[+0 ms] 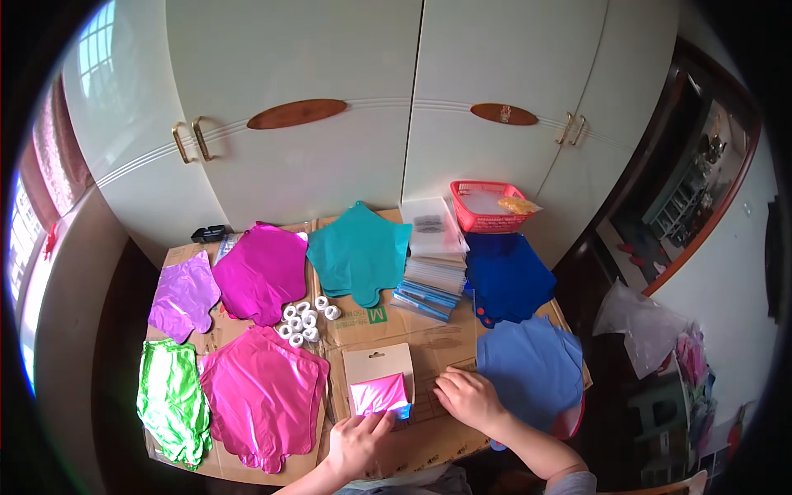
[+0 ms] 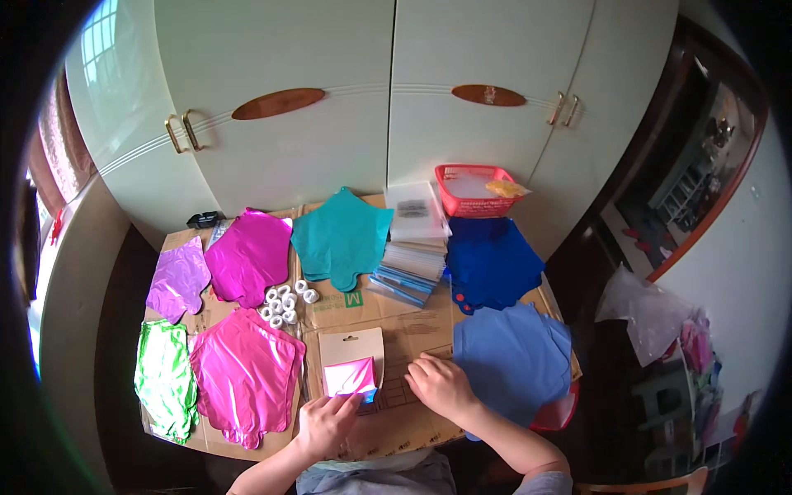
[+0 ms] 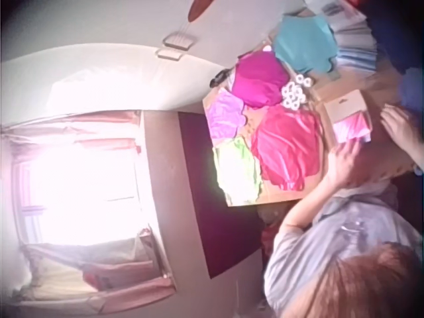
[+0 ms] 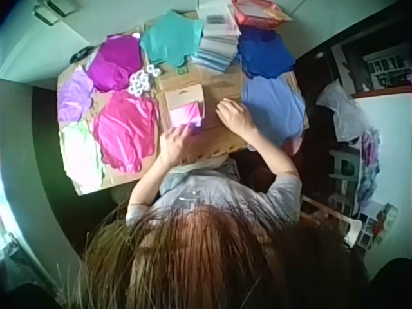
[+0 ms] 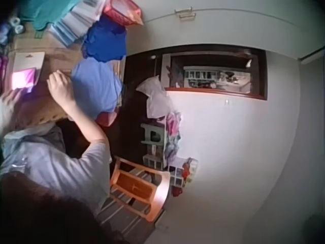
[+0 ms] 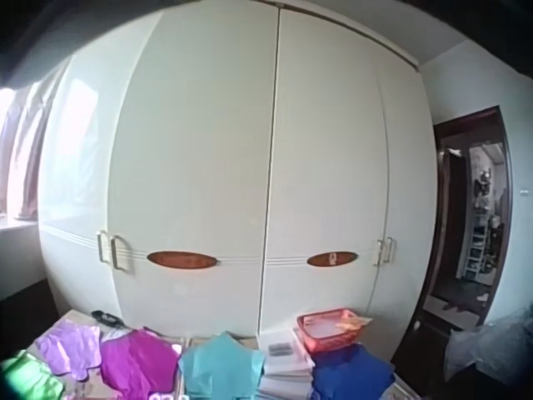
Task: Folding star-shaped foil balloons and placing them into individual clear plastic packaging sleeves.
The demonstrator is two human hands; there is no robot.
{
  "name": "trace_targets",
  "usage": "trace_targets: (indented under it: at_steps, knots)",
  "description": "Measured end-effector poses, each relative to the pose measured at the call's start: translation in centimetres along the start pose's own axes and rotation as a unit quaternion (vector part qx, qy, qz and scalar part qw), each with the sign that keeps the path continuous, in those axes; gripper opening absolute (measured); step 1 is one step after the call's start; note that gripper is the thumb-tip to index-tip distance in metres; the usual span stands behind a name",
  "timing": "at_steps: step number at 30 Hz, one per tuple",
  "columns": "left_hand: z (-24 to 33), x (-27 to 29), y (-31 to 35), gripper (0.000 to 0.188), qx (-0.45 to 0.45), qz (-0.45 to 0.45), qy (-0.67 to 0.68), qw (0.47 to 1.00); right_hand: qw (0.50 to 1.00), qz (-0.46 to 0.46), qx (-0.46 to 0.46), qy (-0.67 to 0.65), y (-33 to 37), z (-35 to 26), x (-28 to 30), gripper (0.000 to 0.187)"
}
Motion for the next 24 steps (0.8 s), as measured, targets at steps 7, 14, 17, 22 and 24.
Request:
trace_targets:
  at_steps: [7, 14, 17, 22, 24]
  knots:
    - [0.3, 0.3, 0.6, 0.043, -0.082, -0.036, -0.027, 0.996, 0.997, -0.027, 0.055, 0.051, -0.5, 2.1, 0.3, 0.024]
    - [0.7, 1.0, 0.5, 0.045, -0.123, -0.058, -0.050, 0.989, 0.986, -0.050, 0.080, 0.139, 0.0, 1.7, -1.3, 0.027]
    - [0.8, 0.8, 1.3, 0.041, -0.145, -0.051, -0.066, 0.986, 0.985, -0.051, 0.089, 0.138, -0.2, 1.4, -1.1, 0.027]
    - [1.4, 1.9, 1.7, 0.032, -0.181, -0.042, -0.065, 0.980, 0.982, -0.063, 0.066, 0.163, -0.3, 1.1, -1.1, 0.026]
    - [1.9, 1.9, 2.4, 0.027, -0.200, -0.046, -0.069, 0.976, 0.992, -0.042, 0.049, 0.112, -0.5, 1.4, -1.0, 0.022]
Point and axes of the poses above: each hand's wrist, its own y-axis away from the middle knuckle, its own x-axis out of the back of the hand, z = x × y, the point moved 5 cm from there along -y, towards the middle knuckle, and after that the axes turned 13 degrees about -y, right-handed, at the moved point
